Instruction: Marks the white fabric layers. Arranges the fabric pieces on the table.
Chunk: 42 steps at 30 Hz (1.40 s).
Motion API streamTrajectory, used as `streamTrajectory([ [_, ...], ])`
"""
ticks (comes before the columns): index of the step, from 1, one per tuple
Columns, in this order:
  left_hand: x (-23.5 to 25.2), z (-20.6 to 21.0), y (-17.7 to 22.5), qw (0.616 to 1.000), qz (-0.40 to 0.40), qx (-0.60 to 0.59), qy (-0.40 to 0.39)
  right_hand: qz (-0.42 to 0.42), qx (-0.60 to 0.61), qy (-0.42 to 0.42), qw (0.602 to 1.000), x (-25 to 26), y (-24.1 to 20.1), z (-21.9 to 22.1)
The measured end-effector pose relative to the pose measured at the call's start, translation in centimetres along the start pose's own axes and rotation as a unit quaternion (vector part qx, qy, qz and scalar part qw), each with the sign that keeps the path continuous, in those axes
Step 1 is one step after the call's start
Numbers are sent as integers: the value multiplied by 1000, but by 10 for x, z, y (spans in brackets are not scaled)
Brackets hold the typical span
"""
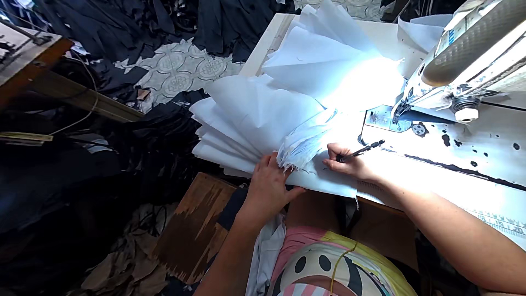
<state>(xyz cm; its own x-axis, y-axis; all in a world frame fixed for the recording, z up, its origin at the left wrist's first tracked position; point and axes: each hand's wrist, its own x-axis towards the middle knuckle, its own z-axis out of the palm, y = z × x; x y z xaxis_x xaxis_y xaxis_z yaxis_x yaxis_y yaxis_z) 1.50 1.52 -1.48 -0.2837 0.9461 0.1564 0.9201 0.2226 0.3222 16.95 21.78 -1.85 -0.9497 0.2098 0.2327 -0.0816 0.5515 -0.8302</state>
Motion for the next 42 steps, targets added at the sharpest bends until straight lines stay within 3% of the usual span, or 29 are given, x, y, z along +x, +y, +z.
streamTrajectory([
  [2,0,0,-2,1000,1,-11,-2,37,82,2,996,0,-1,-3],
  [4,0,2,-5,1000,16,-20,14,68,187,55,979,1,0,-6],
  [8,4,10,-8,990,25,-45,130,56,277,185,941,-2,1,-22],
  [12,17,12,-11,969,-65,-97,219,14,208,272,940,-2,0,-37],
  [18,26,16,-21,951,-103,-169,235,-10,187,201,962,4,2,-23],
  [22,27,18,-25,937,-127,-241,218,-94,-50,236,966,3,7,-25],
  [25,20,16,-22,936,-129,-261,200,-61,-161,297,939,-2,-5,-29],
  [29,6,17,-16,958,-28,-224,176,26,-186,297,936,-59,-35,-43],
  [33,6,8,-16,985,27,-132,104,222,-262,363,866,-179,-48,-71],
  [36,10,8,-4,991,44,-52,117,274,-333,461,776,-254,-59,-92],
  [39,12,15,0,986,62,-4,153,357,-345,500,710,-298,-76,-110],
  [42,14,19,-4,984,80,-24,154,402,-353,494,686,-315,-75,-126],
])
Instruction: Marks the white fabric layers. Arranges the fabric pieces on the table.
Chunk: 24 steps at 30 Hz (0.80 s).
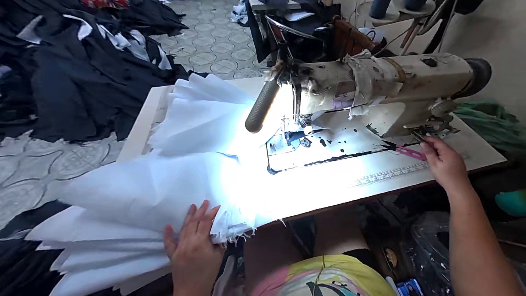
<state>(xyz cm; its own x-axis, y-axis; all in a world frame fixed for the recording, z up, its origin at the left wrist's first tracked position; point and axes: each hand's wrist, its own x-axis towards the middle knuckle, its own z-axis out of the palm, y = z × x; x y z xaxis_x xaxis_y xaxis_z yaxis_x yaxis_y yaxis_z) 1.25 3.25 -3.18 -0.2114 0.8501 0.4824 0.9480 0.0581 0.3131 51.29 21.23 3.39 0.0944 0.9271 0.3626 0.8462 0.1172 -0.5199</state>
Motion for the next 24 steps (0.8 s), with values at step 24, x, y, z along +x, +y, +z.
streamTrajectory([
  [24,29,-47,-43,997,-42,-68,21,-487,111,-434,750,-55,-358,219],
])
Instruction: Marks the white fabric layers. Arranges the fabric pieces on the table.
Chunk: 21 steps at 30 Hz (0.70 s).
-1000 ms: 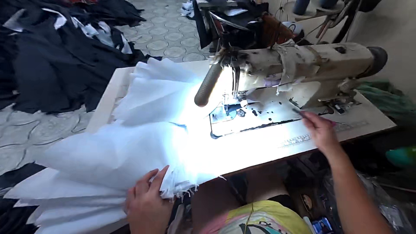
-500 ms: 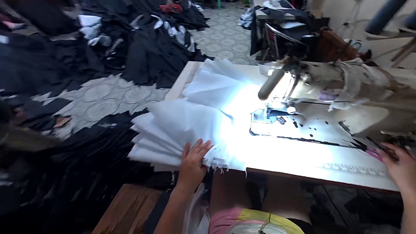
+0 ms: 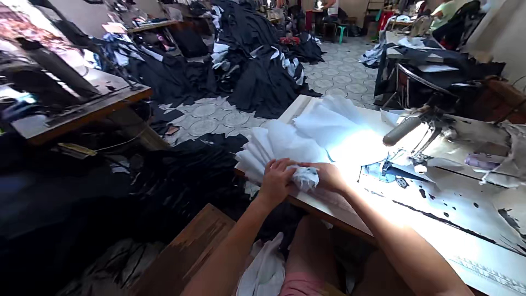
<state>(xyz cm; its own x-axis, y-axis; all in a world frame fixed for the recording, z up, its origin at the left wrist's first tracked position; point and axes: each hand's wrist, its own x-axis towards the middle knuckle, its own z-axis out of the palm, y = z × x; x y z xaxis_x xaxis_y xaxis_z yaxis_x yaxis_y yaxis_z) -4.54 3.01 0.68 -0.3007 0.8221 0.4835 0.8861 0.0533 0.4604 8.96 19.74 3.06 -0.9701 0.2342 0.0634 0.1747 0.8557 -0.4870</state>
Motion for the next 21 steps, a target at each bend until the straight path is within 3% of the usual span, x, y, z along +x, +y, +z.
streamTrajectory([
  [2,-13,3,-22,990,-49,21,132,100,-2,25,995,22,2,-6],
  [3,-18,-1,-29,984,-94,20,153,152,-3,63,986,29,5,-10],
  [5,-23,-11,-38,974,-201,0,101,233,3,160,959,37,20,-9],
  [8,-8,-20,-46,950,-309,-41,-21,241,2,277,930,42,44,4],
  [12,35,-29,-50,930,-350,-50,-102,194,-49,168,965,34,34,10],
  [17,69,-21,-80,910,-369,-65,-177,159,-111,33,980,32,14,3],
  [19,71,-15,-95,908,-361,-169,-128,141,-117,-59,981,35,5,-9],
  [21,64,-11,-97,881,-366,-299,3,125,-78,-181,972,44,-4,-23],
])
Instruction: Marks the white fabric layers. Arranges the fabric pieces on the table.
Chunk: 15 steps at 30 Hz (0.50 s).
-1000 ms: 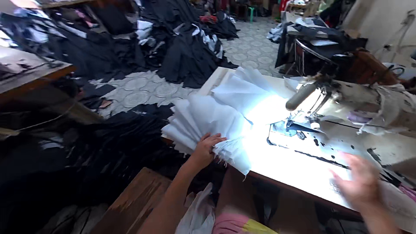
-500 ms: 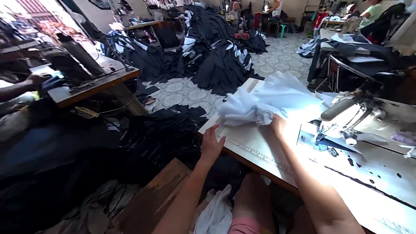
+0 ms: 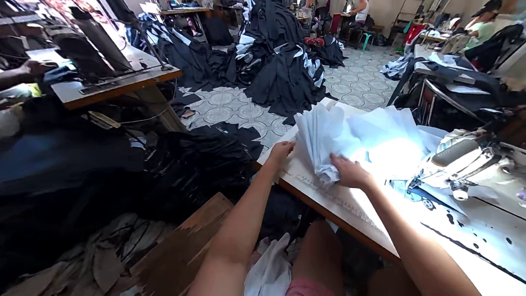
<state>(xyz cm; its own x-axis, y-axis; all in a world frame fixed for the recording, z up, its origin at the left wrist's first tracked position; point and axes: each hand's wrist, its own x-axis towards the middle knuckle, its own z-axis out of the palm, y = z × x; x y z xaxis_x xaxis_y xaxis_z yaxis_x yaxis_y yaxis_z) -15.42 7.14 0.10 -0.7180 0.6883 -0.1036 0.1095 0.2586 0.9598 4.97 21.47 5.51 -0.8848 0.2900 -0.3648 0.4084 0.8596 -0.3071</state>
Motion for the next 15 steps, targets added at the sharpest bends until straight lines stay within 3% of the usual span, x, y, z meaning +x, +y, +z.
streamTrajectory([
  [2,-5,2,-1,995,36,-80,53,-56,86,-58,993,8,-10,-23],
  [3,-5,3,-4,992,56,-90,68,-66,146,-38,986,15,-14,-31],
  [5,-4,4,-10,990,77,-85,79,-26,192,100,976,47,-18,-27],
  [6,-4,4,-10,990,83,-78,85,1,167,160,973,67,-22,-17],
  [9,-8,6,-10,989,114,-30,95,24,41,139,989,106,-50,20],
  [12,-16,10,-9,979,155,88,98,-41,6,93,995,114,-82,27],
  [14,-18,12,-11,970,177,129,108,-114,38,132,984,114,-88,35],
  [15,-17,13,-13,966,181,141,115,-101,29,117,987,102,-99,25],
])
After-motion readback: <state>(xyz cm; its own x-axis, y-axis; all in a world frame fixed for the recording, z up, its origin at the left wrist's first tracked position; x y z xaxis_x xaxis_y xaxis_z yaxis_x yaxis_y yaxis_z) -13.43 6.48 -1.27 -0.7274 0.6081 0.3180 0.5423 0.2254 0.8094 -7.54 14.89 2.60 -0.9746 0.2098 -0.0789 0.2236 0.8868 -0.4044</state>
